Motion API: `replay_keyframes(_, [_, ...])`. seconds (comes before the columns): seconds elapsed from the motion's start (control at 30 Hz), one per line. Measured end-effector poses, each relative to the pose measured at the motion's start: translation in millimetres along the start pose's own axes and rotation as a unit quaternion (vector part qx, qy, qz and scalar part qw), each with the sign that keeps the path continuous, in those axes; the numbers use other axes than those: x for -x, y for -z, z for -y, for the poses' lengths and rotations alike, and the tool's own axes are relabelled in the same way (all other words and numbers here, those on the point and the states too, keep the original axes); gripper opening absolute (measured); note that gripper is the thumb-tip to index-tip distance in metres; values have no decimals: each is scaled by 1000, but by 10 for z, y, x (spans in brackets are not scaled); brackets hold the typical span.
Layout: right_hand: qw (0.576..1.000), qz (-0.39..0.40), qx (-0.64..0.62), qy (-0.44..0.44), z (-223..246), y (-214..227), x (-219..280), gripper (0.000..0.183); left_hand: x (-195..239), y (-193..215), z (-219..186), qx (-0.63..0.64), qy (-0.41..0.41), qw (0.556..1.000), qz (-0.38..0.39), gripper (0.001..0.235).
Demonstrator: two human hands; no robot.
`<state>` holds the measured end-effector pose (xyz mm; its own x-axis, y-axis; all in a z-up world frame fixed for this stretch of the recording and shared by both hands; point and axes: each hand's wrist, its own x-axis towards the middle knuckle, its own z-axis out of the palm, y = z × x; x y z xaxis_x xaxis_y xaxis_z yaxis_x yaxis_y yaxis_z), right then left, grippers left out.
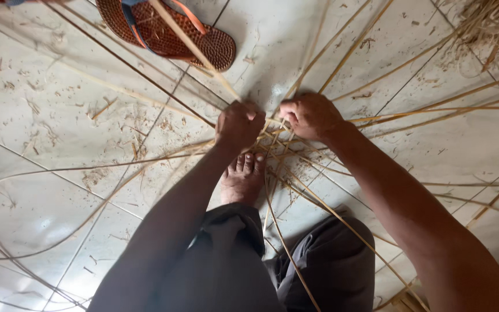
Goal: The person sits on a tiled floor and weaves thin bamboo strips by hand to form a circular base. They interlace the strips in a radial pattern, occasionally adjusting the position of the work and adding new strips from a nearby pile.
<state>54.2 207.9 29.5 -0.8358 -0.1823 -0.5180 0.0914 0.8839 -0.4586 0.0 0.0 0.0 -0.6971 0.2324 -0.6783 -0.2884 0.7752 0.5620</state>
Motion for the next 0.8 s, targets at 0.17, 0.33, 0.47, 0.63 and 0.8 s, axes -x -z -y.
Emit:
replay_keyframes(0.17, [997, 23, 71, -3, 85, 59, 75, 11, -19, -34, 11, 7, -86, 994, -74, 31])
replay_keyframes(0.33, [993, 11, 114, 8, 171, 119, 55, 13, 92, -70, 46, -20, -226, 972, -58, 29])
replay_keyframes(0.47, [987, 14, 155, 37, 196, 193, -23, 15, 131, 65, -33, -36, -191, 980, -44, 42])
replay_keyframes(0.63, [976, 27, 209, 51, 200, 157, 0, 16, 377, 60, -242, -30, -239, 970, -7, 21])
replay_keyframes(0.8, [988, 40, 145, 25, 115, -37, 19, 15, 98, -79, 82, 19, -184, 982, -39, 21])
